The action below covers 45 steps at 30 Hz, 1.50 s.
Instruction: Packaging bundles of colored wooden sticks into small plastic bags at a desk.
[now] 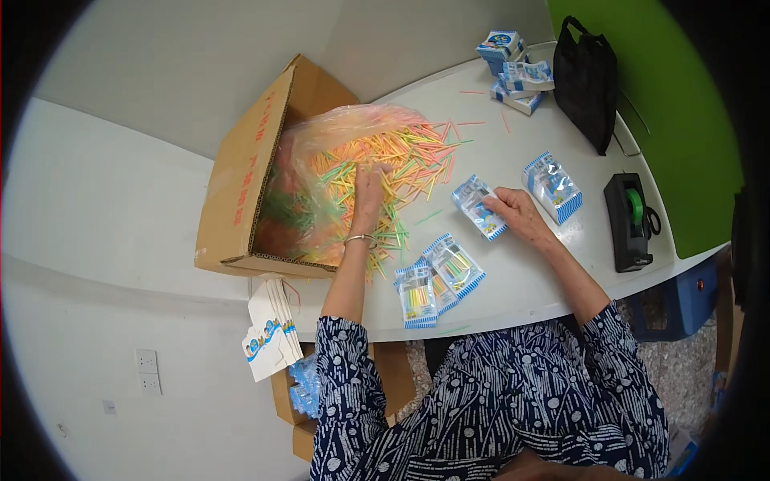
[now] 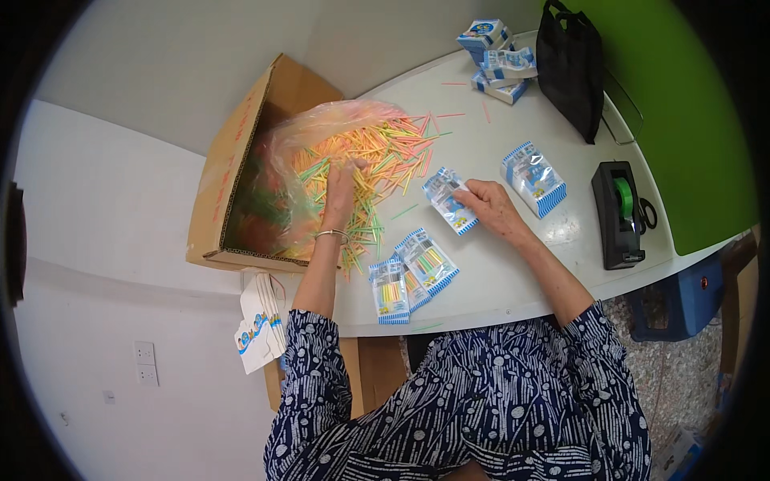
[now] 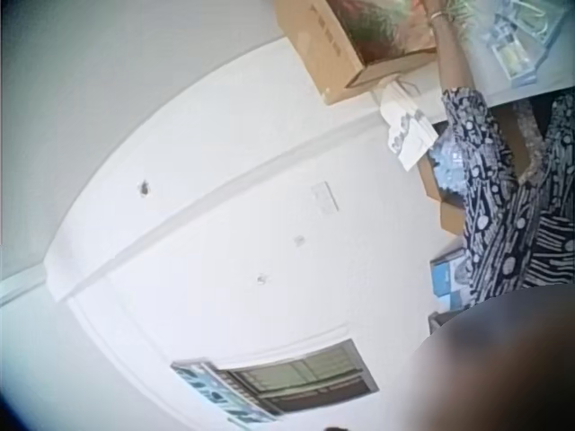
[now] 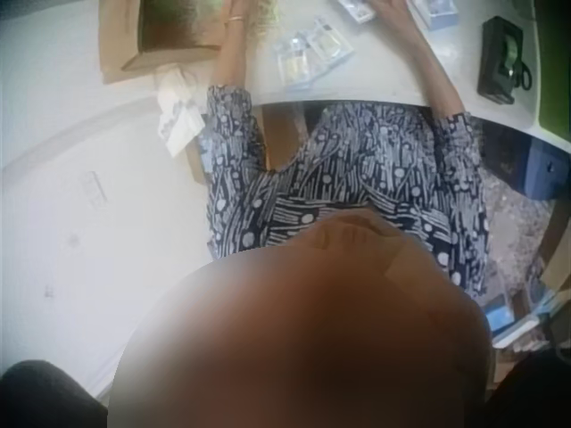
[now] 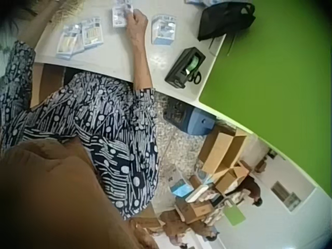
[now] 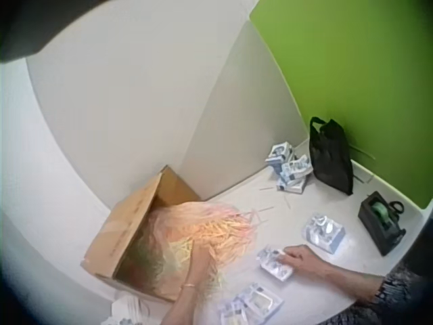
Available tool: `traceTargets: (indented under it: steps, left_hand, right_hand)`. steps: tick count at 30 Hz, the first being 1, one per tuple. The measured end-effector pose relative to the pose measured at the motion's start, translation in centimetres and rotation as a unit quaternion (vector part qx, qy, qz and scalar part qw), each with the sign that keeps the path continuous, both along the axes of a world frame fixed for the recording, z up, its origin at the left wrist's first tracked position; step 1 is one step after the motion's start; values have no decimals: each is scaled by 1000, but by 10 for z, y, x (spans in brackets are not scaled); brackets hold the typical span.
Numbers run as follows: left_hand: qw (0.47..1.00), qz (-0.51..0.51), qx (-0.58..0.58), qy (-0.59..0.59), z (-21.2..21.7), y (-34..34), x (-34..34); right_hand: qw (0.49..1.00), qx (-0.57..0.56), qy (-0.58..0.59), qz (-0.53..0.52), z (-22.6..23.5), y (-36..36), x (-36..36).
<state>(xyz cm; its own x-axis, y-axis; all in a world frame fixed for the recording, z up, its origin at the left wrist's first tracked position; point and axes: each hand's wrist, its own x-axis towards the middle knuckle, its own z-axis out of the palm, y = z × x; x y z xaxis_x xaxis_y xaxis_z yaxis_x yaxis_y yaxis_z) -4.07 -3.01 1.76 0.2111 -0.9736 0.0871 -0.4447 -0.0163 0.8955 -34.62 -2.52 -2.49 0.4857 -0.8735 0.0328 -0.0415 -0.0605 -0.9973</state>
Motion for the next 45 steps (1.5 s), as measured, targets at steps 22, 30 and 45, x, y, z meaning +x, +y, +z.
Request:
traceTargets:
  steps: [22,30,45]
  left_hand:
    - [855,68,-132,497,-10,21,-75]
    - [849,166,-107,490,-25,15,-64]
    - [970,216,-94,58,-34,2,21]
  right_hand:
    - [719,431,-537,-91,-9,-23,175]
    - [754,423,-494,-96,0,-20,173]
    - [964,163,-209,-26,10,-30,132]
